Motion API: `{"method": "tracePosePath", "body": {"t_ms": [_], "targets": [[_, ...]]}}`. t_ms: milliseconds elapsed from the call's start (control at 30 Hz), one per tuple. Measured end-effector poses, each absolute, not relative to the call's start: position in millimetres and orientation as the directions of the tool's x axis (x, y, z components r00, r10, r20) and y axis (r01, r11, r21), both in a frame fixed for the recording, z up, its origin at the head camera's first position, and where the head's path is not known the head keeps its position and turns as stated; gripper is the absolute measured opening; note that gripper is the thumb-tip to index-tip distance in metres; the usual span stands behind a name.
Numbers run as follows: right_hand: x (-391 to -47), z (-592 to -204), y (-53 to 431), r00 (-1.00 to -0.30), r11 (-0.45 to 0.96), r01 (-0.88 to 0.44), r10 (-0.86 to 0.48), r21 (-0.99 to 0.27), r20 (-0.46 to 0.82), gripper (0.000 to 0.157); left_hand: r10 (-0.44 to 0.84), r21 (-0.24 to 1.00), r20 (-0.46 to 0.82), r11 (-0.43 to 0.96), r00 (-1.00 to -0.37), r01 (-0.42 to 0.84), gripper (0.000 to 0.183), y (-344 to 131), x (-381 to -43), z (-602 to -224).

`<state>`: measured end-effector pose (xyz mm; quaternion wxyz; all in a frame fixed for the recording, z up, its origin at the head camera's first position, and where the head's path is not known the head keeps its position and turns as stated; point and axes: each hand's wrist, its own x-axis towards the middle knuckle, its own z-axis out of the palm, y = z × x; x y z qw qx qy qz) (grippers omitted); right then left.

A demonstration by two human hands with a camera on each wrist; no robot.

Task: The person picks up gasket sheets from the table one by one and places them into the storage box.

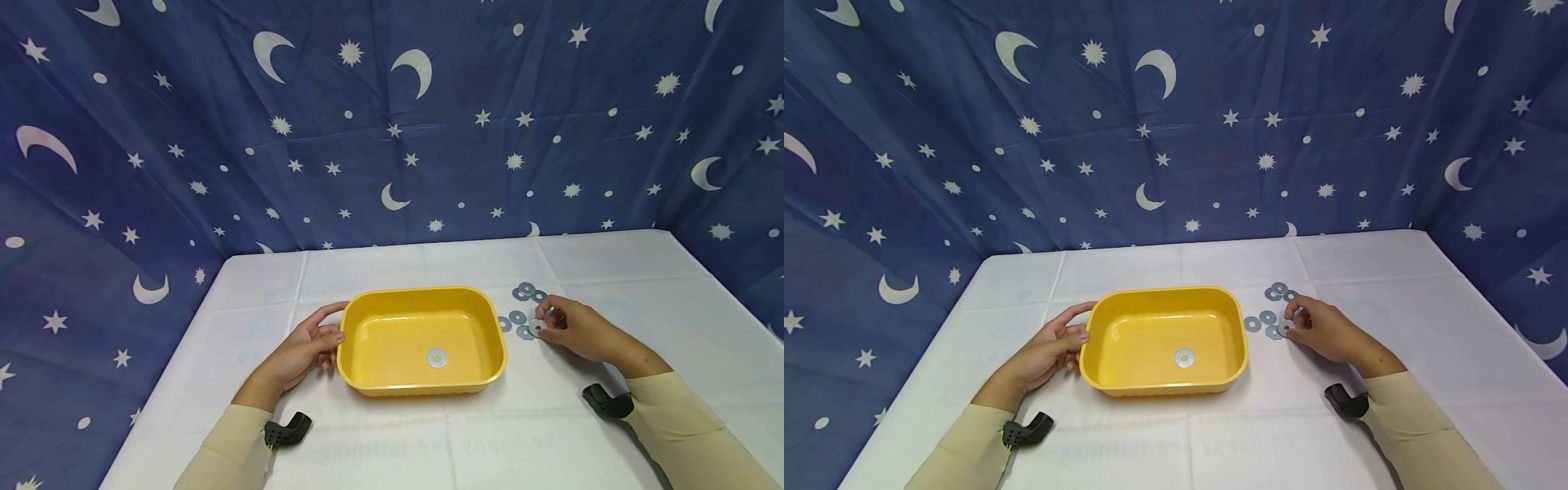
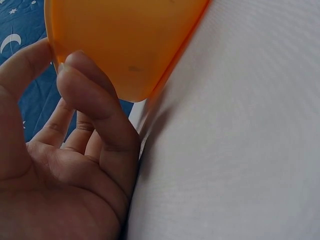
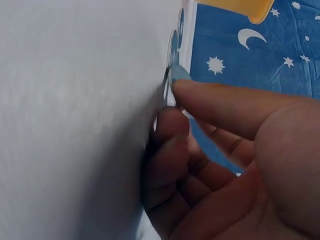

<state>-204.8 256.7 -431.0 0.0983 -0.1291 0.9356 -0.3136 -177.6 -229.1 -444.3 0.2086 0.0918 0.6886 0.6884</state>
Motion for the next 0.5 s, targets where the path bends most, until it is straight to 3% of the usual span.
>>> {"method": "tracePosePath", "body": {"t_ms": [500], "targets": [[-203.0,-422.6,257.4,-0.922,0.709,-0.17,-0.359,-0.684,-0.142,0.018,0.427,0.988,-0.147,0.03,-0.892,-0.149,0.063,-229.0,-178.4,-445.0]]}}
